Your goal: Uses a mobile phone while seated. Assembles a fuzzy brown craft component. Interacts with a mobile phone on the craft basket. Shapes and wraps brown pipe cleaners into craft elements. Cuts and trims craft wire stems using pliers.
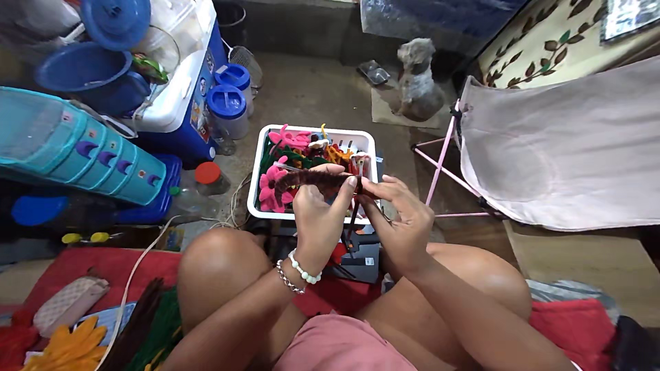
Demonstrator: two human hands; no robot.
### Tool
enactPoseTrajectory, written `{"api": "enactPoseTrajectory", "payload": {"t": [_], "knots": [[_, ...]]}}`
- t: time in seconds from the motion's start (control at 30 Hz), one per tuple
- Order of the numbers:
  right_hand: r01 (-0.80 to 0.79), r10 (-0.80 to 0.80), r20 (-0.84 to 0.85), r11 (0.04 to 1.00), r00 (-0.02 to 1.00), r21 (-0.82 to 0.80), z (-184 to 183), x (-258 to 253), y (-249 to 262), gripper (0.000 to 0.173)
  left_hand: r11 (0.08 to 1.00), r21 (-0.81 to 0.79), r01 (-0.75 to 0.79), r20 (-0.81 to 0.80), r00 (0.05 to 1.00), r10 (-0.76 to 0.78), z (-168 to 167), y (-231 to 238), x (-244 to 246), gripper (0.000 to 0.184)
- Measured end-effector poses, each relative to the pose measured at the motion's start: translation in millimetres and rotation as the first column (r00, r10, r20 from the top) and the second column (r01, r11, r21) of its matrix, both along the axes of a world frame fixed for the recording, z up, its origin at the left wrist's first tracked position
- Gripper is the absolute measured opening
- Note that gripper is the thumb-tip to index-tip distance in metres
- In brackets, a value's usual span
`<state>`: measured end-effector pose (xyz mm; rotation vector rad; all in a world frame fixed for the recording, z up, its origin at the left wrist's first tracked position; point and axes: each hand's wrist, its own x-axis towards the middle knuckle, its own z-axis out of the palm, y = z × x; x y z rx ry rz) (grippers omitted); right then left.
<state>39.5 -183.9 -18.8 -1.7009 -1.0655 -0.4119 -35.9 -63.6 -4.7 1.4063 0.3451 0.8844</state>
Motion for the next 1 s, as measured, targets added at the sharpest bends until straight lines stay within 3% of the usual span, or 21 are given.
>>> {"api": "enactPoseTrajectory", "payload": {"t": [0.23, 0.43, 0.67, 0.83, 1.0], "knots": [[-0.112, 0.156, -0.33, 0.983, 0.931, 0.147, 2, -5, 5, 0.018, 0.988, -0.155, 0.007, 0.037, 0.999, -0.001, -4, -6, 1, 0.027], [-0.142, 0.231, -0.489, 0.967, 0.841, 0.212, 3, -6, 7, 0.013, 0.952, -0.296, 0.077, 0.031, 0.997, -0.071, -4, -6, 2, 0.032], [-0.115, 0.272, -0.69, 0.957, 0.671, 0.266, 11, 9, 0, 0.014, 0.917, -0.357, 0.176, 0.011, 0.983, -0.184, -4, -1, 6, 0.027], [-0.059, 0.281, -0.785, 0.952, 0.553, 0.299, 17, 15, -5, 0.019, 0.854, -0.405, 0.328, 0.061, 0.941, -0.332, -5, 3, 4, 0.048], [-0.118, 0.323, -0.782, 0.944, 0.533, 0.309, 25, 20, -12, 0.03, 0.894, -0.342, 0.291, 0.055, 0.955, -0.29, -6, 5, 4, 0.04]]}}
